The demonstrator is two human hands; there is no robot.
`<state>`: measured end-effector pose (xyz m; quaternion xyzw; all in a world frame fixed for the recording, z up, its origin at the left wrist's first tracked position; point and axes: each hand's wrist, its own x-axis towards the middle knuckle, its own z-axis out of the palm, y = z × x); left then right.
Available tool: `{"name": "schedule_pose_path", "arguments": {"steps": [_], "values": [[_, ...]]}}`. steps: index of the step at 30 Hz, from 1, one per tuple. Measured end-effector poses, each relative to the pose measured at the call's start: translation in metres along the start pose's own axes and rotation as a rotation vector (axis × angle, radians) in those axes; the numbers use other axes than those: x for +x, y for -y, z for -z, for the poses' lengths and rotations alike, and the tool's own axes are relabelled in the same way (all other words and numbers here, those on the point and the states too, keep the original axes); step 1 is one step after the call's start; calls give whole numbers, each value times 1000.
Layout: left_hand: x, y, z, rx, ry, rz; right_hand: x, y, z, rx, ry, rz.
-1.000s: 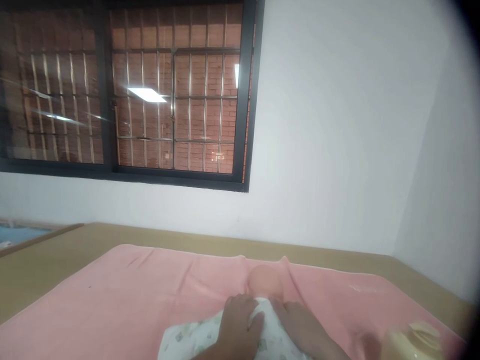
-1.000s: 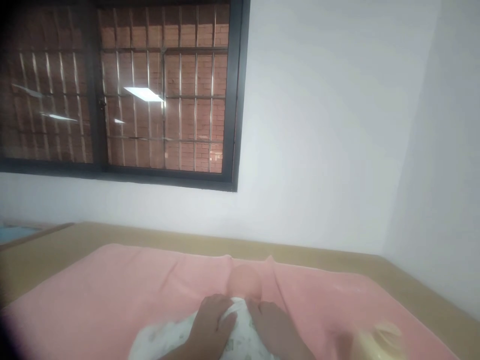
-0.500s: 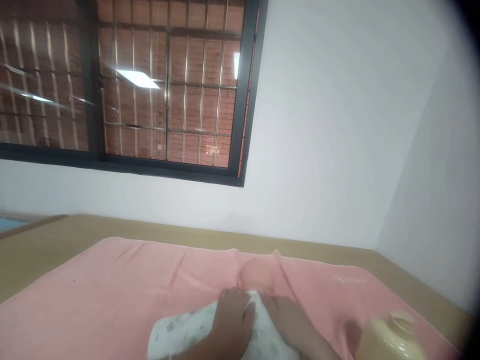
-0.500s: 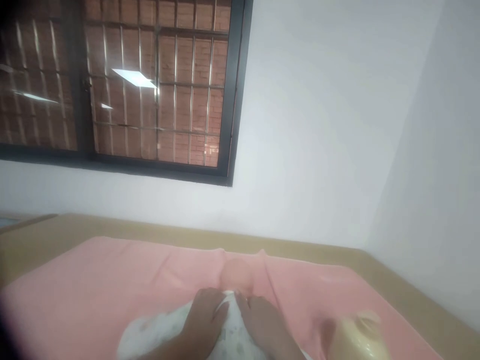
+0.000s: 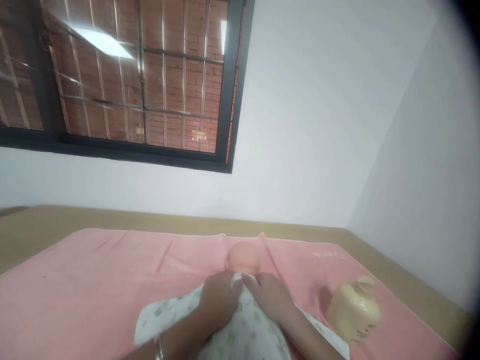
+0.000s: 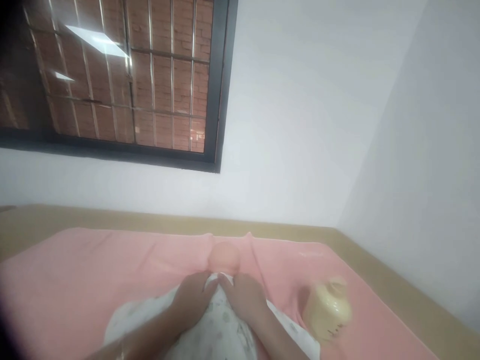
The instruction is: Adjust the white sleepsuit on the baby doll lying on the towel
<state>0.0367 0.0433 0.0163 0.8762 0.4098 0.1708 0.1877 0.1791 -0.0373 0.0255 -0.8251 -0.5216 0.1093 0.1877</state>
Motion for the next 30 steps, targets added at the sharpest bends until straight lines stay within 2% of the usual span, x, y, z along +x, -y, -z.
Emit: {"name": "schedule_pose_path", "arguments": {"steps": [4,15,30], "values": [[3,5,-7,-19,-58,-31,-1,3,-6,-59,-76,-26],[5,6,-9,-26,-87,-39,-3,4,-6,-79,-94,-21],[8,3,-2,-110,-30,-58,-2,2,2,-59,-53,-15]]}}
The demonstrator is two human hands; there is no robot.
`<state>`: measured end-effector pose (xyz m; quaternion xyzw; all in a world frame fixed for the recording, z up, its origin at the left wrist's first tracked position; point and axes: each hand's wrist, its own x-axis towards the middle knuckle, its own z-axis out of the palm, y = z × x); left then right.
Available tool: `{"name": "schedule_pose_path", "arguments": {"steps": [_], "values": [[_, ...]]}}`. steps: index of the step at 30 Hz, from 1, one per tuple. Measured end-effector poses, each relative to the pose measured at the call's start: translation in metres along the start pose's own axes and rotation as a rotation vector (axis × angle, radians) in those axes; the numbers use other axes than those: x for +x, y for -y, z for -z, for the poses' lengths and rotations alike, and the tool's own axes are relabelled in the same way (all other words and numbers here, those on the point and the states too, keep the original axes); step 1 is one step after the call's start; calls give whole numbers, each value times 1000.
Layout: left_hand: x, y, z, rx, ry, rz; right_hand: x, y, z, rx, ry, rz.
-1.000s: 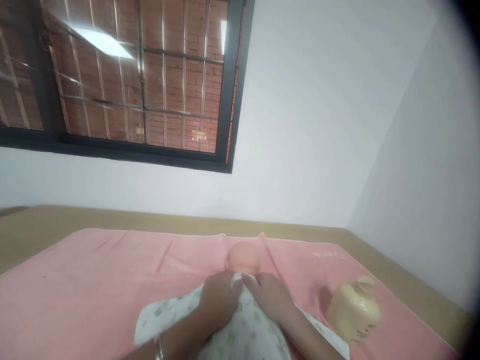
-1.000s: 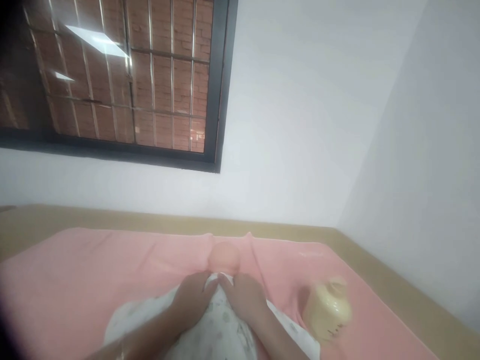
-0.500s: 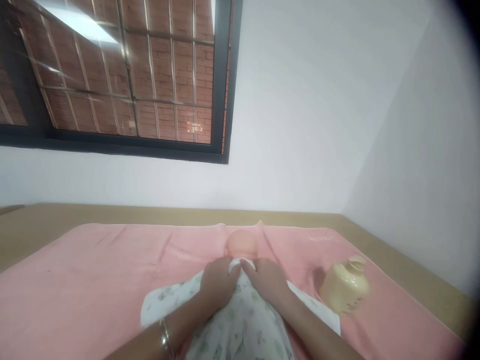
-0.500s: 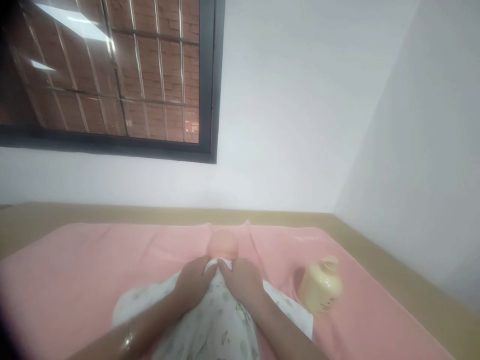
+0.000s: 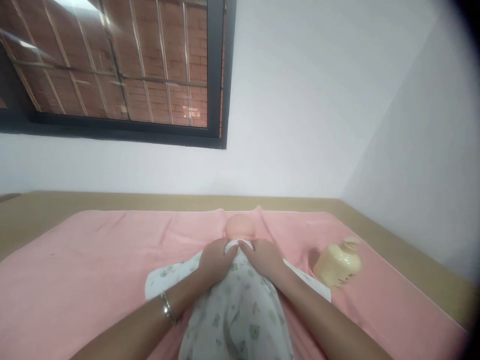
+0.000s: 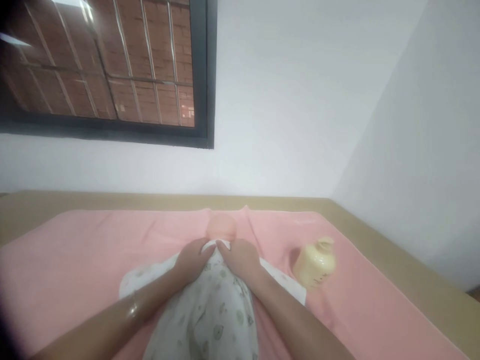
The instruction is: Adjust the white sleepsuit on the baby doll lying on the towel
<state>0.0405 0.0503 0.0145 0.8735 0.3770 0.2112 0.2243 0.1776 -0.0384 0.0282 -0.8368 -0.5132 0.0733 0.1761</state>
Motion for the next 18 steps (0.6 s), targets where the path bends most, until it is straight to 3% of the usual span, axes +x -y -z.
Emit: {"name": "schedule_pose_path", "arguments": {"steps": [18], "values": [[0,4,-2,-30,-3,0,1,-1,0,-4,11,3]]}}
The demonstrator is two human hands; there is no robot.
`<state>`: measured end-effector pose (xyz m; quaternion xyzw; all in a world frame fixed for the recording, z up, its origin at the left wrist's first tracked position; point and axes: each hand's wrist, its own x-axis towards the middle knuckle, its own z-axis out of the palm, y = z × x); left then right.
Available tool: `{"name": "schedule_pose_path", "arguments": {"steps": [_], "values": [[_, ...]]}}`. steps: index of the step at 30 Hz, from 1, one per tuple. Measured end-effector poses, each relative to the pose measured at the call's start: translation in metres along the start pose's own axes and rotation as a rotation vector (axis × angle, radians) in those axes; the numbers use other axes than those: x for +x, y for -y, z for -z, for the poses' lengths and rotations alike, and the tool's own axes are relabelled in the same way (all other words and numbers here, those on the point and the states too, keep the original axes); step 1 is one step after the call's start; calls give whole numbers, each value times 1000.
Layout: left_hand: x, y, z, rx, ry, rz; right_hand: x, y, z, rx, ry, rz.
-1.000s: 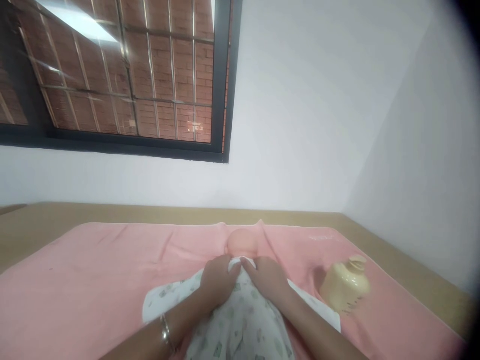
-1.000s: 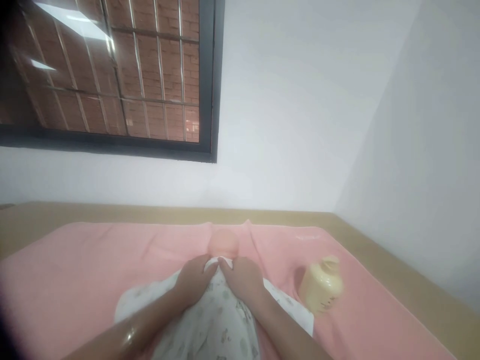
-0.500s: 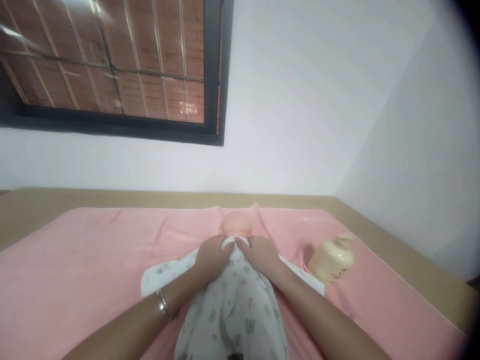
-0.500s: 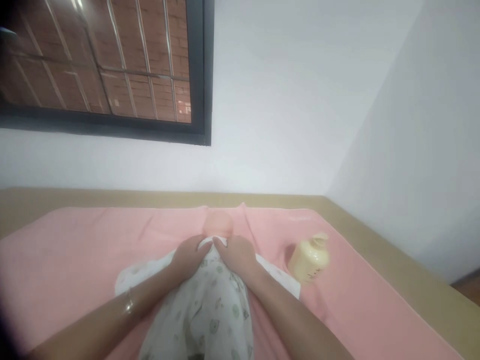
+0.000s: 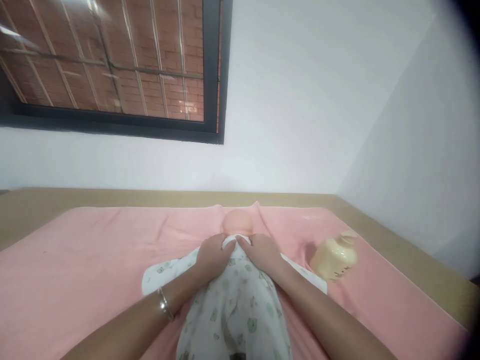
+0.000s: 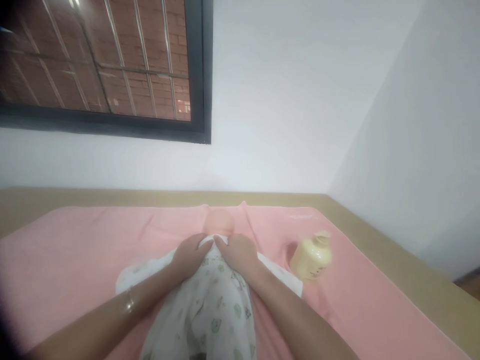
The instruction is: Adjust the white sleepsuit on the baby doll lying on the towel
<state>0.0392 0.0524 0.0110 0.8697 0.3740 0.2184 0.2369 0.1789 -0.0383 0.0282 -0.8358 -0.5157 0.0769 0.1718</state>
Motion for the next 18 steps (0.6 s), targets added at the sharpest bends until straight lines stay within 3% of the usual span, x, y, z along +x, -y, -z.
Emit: {"name": "schedule_pose_path", "arguments": {"steps": [18], "values": [[-2,2,-1,-38,-14,-23,1,-2,-3,1,-25,10]]}}
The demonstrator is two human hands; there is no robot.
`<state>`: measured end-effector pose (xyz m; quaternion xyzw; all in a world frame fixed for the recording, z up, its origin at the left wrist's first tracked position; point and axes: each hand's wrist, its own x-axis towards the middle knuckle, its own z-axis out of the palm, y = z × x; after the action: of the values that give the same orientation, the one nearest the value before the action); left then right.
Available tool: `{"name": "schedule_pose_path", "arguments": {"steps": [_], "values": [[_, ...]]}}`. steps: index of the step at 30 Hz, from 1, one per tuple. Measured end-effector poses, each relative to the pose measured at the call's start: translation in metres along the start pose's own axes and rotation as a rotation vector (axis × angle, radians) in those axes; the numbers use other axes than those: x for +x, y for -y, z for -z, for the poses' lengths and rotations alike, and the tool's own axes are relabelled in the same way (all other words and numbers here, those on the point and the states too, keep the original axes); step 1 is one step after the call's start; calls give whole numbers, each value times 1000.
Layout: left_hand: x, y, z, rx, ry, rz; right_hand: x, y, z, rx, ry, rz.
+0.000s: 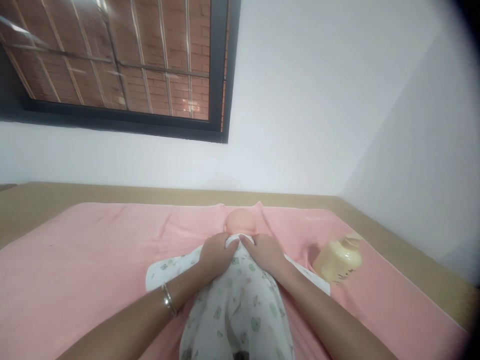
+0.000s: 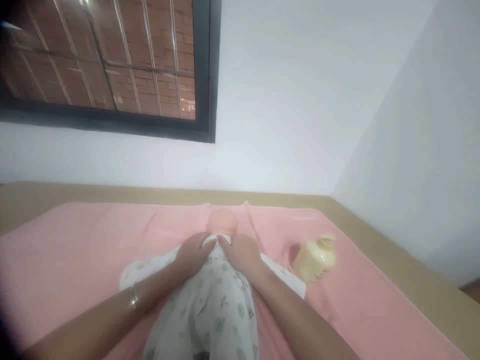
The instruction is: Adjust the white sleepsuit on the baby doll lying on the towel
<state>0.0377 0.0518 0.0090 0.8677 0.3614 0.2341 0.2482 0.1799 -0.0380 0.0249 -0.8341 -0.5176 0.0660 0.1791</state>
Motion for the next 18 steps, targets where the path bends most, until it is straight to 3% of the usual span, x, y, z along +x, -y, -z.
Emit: {"name": "schedule_pose_path", "arguments": {"steps": [18], "values": [[1,0,0,11,-6,5,1,-2,-2,7,2,-3]]}}
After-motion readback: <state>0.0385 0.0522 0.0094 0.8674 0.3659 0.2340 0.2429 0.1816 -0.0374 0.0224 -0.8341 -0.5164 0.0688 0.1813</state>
